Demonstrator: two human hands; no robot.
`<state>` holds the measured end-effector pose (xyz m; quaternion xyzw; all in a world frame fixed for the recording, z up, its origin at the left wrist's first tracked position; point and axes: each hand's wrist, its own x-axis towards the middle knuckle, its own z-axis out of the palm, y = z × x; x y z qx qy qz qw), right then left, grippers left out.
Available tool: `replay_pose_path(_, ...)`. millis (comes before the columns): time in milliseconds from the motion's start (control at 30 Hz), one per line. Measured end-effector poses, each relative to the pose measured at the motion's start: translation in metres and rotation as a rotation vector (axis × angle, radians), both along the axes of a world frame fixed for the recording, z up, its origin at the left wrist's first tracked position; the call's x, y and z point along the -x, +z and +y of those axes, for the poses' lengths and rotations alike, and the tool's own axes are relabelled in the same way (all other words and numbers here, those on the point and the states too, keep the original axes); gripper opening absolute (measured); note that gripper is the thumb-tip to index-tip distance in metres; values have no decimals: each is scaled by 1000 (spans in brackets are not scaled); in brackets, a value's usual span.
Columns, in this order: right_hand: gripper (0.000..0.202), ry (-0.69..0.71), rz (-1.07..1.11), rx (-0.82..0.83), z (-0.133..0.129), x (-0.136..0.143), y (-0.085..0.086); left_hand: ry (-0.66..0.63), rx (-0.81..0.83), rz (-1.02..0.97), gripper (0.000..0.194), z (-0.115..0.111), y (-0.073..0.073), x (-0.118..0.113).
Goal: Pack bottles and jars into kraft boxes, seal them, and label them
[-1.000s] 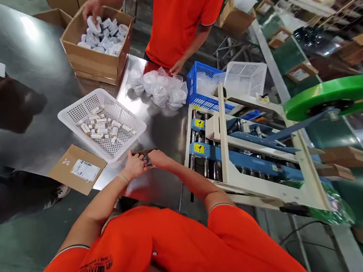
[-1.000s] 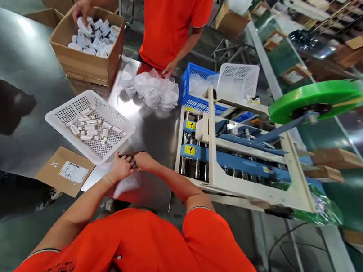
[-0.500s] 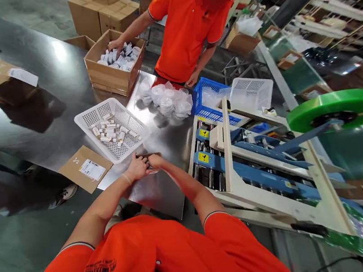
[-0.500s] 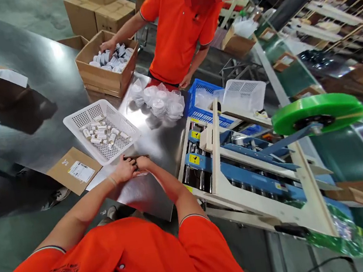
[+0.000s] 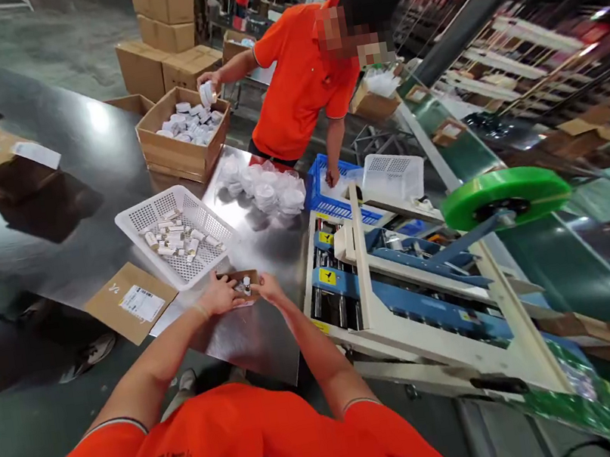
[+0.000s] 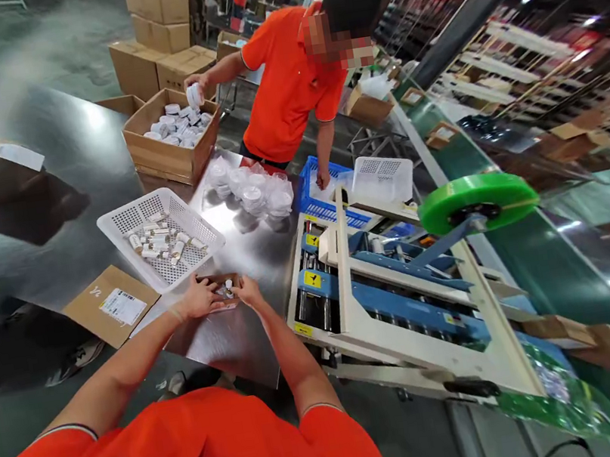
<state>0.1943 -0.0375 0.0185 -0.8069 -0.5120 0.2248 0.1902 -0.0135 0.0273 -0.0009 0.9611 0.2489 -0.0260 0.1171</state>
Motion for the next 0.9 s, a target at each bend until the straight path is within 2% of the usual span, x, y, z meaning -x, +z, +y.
replay_pose_path(67, 18, 27, -31, 92, -4, 6, -5, -28, 4, 15, 37, -6, 1, -2)
replay_pose_path(133, 22, 47, -81, 188, -20, 8, -9, -73, 7, 7, 35, -19, 1, -4)
replay_pose_path(300, 20, 53, -191, 310, -72, -18, -13, -187, 32, -9, 37, -48, -6, -19)
replay_pose_path(400, 18, 150, -127, 247, -72, -22, -16, -184, 41, -6, 37, -49, -9, -27)
replay_pose_path(567, 22, 352, -62, 231, -36, 7, -23, -176, 66, -69, 34, -41, -10, -25)
replay_pose_path(633, 26, 395, -47, 214, -31, 9, -24, -186, 67, -75, 32, -40, -8, -22)
replay_pose_path(767, 23, 453, -19, 57, -58, -14, -27, -203, 79, -33, 35, -40, -2, -23)
replay_pose_path(900, 12, 557, -98, -51, -96, -25, -40, -192, 125, -45, 37, -43, 2, -28)
